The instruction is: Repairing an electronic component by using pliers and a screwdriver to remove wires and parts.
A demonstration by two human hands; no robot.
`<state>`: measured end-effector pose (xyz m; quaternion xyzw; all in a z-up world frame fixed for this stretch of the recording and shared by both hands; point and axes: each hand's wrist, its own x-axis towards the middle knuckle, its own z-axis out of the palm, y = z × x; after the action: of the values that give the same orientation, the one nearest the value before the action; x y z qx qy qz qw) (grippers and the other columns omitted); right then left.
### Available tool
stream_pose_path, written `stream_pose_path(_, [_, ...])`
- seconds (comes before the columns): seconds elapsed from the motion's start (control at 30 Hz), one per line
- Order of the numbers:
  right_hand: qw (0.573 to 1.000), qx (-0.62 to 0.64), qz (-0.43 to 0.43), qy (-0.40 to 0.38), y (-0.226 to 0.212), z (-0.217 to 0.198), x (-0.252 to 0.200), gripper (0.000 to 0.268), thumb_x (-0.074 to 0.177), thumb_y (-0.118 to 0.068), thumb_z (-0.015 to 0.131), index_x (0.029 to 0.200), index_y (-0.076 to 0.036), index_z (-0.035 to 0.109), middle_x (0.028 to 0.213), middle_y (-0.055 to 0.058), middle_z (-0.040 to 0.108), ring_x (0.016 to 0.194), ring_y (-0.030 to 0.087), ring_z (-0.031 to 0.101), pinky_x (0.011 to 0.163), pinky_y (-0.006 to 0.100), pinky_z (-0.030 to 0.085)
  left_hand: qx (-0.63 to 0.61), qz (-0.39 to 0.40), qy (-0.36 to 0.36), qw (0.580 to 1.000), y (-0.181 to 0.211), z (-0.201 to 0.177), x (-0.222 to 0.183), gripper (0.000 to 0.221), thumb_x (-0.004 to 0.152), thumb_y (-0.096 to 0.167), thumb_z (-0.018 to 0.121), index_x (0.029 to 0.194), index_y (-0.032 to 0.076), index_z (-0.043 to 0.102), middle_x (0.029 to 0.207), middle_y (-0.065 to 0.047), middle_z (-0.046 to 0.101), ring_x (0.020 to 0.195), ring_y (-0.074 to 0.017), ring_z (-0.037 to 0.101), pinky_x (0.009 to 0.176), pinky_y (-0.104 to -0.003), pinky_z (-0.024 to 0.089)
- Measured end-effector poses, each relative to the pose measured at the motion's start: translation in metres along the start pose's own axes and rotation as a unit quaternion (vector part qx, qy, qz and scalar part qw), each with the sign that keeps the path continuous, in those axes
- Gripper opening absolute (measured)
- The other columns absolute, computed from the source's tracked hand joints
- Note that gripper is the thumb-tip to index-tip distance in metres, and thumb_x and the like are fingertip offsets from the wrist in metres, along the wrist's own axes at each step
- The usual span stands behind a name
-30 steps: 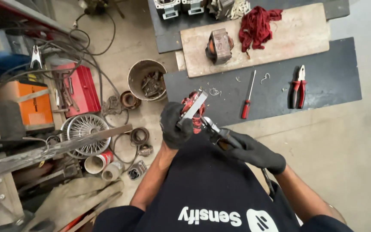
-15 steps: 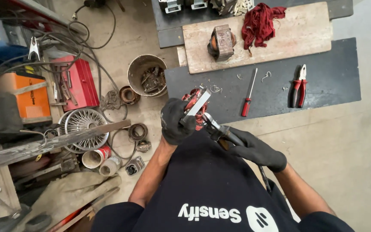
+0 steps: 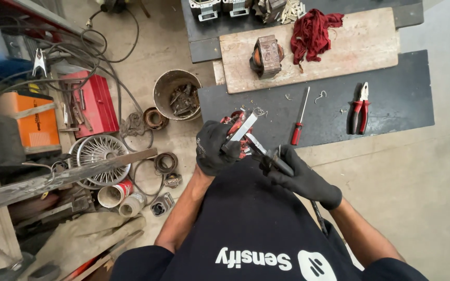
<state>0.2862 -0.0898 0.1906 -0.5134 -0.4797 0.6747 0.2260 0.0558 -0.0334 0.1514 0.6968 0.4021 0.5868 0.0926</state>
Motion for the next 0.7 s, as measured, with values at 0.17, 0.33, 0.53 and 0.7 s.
stream_pose_path(0.17, [0.996, -0.067, -0.034, -0.04, -0.009, -0.004, -0.007, 0.066, 0.09, -0.015, 0.073, 0.151, -0.007, 0.048, 0.137, 0.025, 0.064, 0.13, 0.033, 0.057, 0.1, 0.05, 0.052, 0.024, 0.013, -0.019, 0.999, -0.011, 0.009, -0.004, 0.041, 0.098, 0.042, 0.056, 0.095, 0.004, 0.072, 0.068, -0.007, 0.054, 0.057, -0.0299, 0.059, 0.055, -0.036, 0.056])
stream_pose_path(0.33, [0.997, -0.044, -0.008, -0.068, 0.014, -0.017, 0.002, 0.058, 0.09, -0.006, 0.069, 0.147, -0.008, 0.057, 0.13, 0.02, 0.071, 0.122, 0.028, 0.065, 0.094, 0.048, 0.056, 0.032, 0.012, -0.018, 0.999, -0.019, 0.015, -0.008, 0.04, 0.098, 0.04, 0.058, 0.096, 0.003, 0.073, 0.068, -0.009, 0.055, 0.056, -0.0318, 0.06, 0.054, -0.038, 0.056])
stream_pose_path(0.53, [0.998, -0.018, -0.001, -0.063, -0.018, -0.011, 0.006, 0.05, 0.089, -0.008, 0.072, 0.139, -0.005, 0.065, 0.122, 0.02, 0.074, 0.117, 0.025, 0.064, 0.089, 0.047, 0.058, 0.041, 0.016, -0.011, 0.999, -0.023, 0.016, 0.004, 0.044, 0.101, 0.04, 0.048, 0.094, 0.004, 0.071, 0.066, -0.008, 0.051, 0.053, -0.0293, 0.056, 0.056, -0.036, 0.056])
stream_pose_path(0.7, [0.998, -0.031, 0.042, -0.026, -0.024, -0.017, 0.015, 0.06, 0.085, -0.015, 0.076, 0.144, -0.011, 0.062, 0.13, 0.014, 0.071, 0.124, 0.022, 0.062, 0.1, 0.041, 0.053, 0.05, -0.003, -0.029, 0.998, -0.025, 0.017, 0.012, 0.042, 0.1, 0.039, 0.048, 0.097, 0.004, 0.071, 0.068, -0.008, 0.052, 0.058, -0.0302, 0.058, 0.054, -0.036, 0.055])
